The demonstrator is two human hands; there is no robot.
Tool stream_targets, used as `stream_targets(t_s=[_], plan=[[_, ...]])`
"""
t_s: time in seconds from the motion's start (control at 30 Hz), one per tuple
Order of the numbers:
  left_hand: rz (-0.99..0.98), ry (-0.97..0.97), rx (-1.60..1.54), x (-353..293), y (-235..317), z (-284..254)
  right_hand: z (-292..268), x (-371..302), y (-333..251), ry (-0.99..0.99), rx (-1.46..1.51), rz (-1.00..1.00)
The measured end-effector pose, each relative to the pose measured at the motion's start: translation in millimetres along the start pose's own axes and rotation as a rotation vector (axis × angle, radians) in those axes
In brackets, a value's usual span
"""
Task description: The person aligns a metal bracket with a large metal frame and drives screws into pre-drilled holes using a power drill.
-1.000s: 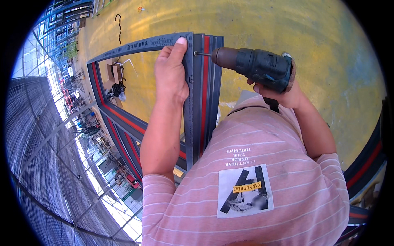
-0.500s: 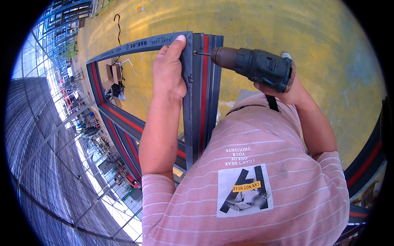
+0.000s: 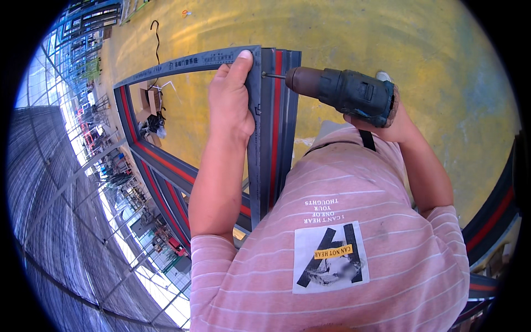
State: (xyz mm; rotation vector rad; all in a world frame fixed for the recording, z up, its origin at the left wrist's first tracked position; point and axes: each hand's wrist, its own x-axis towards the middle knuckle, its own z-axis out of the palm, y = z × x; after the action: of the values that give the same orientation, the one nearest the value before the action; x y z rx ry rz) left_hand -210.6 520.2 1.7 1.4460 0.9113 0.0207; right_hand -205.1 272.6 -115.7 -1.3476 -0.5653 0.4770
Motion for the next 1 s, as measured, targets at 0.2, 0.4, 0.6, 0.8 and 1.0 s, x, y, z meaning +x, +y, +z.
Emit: stream_targets(t_s=[0.2, 0.4, 0.6, 0.8, 1.0], plan=[[0.026, -0.016, -0.112, -1.3, -2.0, -0.4, -23.9, -6.6, 10.7, 0.055, 0.045, 0.039], [-0.023, -0.023, -0.184, 3.5, -3.4, -2.2, -49.0, -9.2, 24.2, 0.273, 0.369, 0.362], [-0.075, 0.045, -0.12, 2.9, -1.4, -1.7, -72.4, 65.6, 8.5, 0.0, 0.348, 0.375], [-0.165, 0.065, 0.142, -5.2, 1.0, 1.1, -106.9, 180.5, 19.6, -0.56, 0.332, 0.524], [-0.429, 0.103, 0.083, 6.5, 40.2, 23.6, -131.3, 293.1, 41.3, -1.046, 0.192, 0.594]])
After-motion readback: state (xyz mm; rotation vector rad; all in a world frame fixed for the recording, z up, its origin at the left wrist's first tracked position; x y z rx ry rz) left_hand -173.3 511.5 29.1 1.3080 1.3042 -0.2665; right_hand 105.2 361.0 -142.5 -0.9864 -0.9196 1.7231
